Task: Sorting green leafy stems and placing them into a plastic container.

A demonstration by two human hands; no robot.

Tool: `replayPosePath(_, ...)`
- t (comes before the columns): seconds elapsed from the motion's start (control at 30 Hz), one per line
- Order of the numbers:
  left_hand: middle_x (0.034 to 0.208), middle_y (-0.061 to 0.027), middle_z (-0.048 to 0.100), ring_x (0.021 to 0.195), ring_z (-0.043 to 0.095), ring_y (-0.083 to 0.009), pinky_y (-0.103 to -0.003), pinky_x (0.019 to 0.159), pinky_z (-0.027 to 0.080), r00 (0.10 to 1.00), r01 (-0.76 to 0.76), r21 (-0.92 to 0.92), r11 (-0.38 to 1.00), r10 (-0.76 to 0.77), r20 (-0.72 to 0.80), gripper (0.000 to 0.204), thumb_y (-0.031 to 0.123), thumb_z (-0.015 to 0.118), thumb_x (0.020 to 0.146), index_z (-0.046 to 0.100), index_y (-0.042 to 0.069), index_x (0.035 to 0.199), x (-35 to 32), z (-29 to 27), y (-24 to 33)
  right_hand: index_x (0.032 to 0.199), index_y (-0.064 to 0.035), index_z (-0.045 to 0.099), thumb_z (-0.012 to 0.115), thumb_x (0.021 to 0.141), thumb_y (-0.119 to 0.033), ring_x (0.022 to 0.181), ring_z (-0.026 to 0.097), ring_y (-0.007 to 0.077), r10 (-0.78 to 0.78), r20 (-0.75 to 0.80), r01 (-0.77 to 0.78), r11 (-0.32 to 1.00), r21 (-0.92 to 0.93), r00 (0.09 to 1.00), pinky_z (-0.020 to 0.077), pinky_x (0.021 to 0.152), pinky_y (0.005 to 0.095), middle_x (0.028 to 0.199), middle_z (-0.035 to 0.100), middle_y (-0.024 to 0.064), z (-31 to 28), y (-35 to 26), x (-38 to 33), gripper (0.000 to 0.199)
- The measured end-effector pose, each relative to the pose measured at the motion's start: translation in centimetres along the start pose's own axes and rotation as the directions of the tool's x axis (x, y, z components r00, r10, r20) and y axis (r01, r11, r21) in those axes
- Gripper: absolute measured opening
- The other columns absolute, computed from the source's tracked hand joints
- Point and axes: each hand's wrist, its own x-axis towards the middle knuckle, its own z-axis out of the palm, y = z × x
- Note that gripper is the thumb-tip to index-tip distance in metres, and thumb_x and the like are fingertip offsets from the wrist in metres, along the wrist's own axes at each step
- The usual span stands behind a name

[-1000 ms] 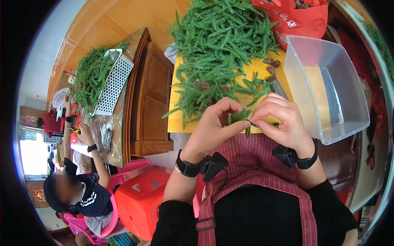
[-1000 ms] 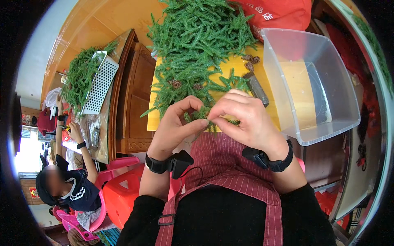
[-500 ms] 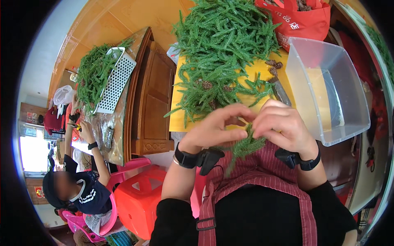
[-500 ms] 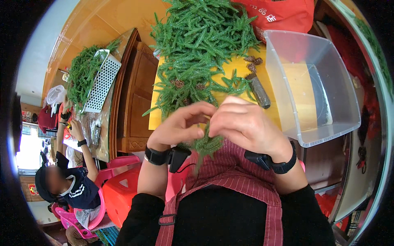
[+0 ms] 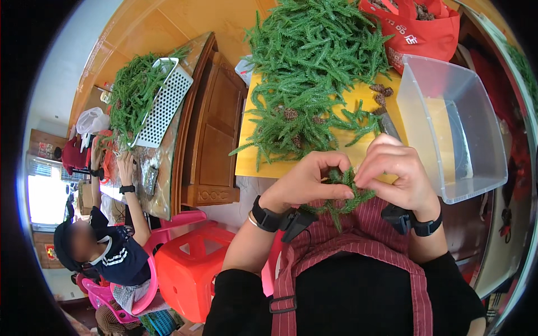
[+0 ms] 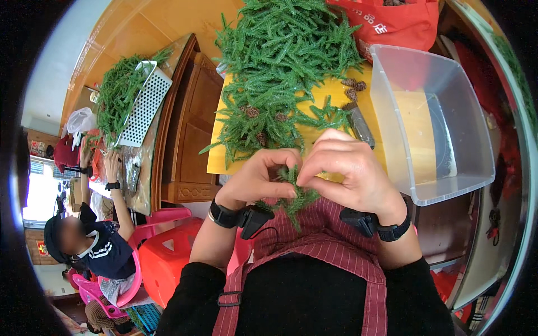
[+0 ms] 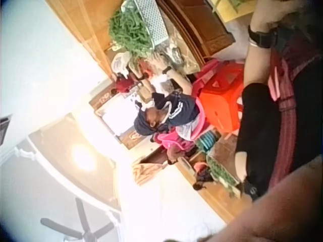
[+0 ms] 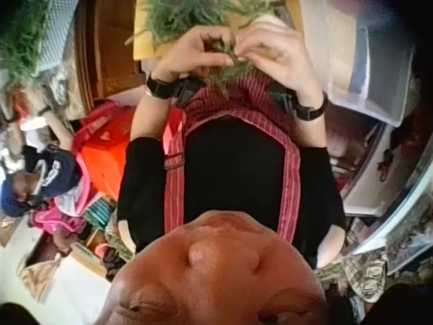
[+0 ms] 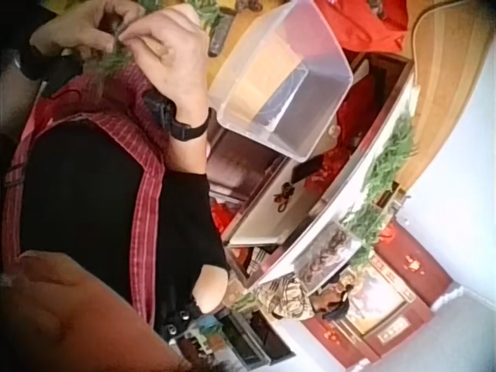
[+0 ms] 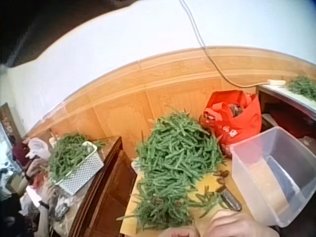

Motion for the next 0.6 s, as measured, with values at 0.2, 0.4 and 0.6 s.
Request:
replayPosePath(0.2,0.075,-0.0020,0.050,0.071,0.049,-0.0101,-0.022,0.062,0.038,0.945,-0.128,0.547,0.828,0.269,-0.187,0.030,0.006,0.077,0.060,0.052,0.003,0.074,0.0,0.6,1.2,0.068,-0.0053,0.060,0.063,0.062,0.004,0.067,0.052,0.0178,0.108,-0.069,-0.107,0.994,0.012,0.992,0.0403,0.064,0.0274,0.067,0.058,0.0040,0.0,0.0,0.0,0.012)
replayPosePath(0.4,0.066,-0.0058,0.051,0.057,0.050,-0.0182,-0.027,0.050,0.040,0.699,-0.119,0.924,0.362,0.692,-0.181,0.029,0.007,0.079,0.058,0.054,0.002,0.072,0.4,2.6,1.1,0.082,-0.0012,0.058,0.060,0.069,0.005,0.073,0.052,0.0102,0.329,-0.182,-0.288,0.932,0.218,0.927,0.0392,0.068,0.0235,0.075,0.054,0.0022,0.9,0.8,-0.7,0.014)
replayPosePath(0.6,0.066,-0.0064,0.052,0.056,0.051,-0.0182,-0.026,0.049,0.041,0.635,-0.137,0.890,0.435,0.728,-0.259,0.031,0.006,0.080,0.055,0.054,0.003,0.072,0.6,2.9,0.7,0.094,-0.0003,0.057,0.059,0.072,0.005,0.078,0.053,0.0083,0.329,-0.161,-0.294,0.933,0.208,0.931,0.0374,0.072,0.0217,0.081,0.058,0.0026,0.7,0.7,-0.8,0.023)
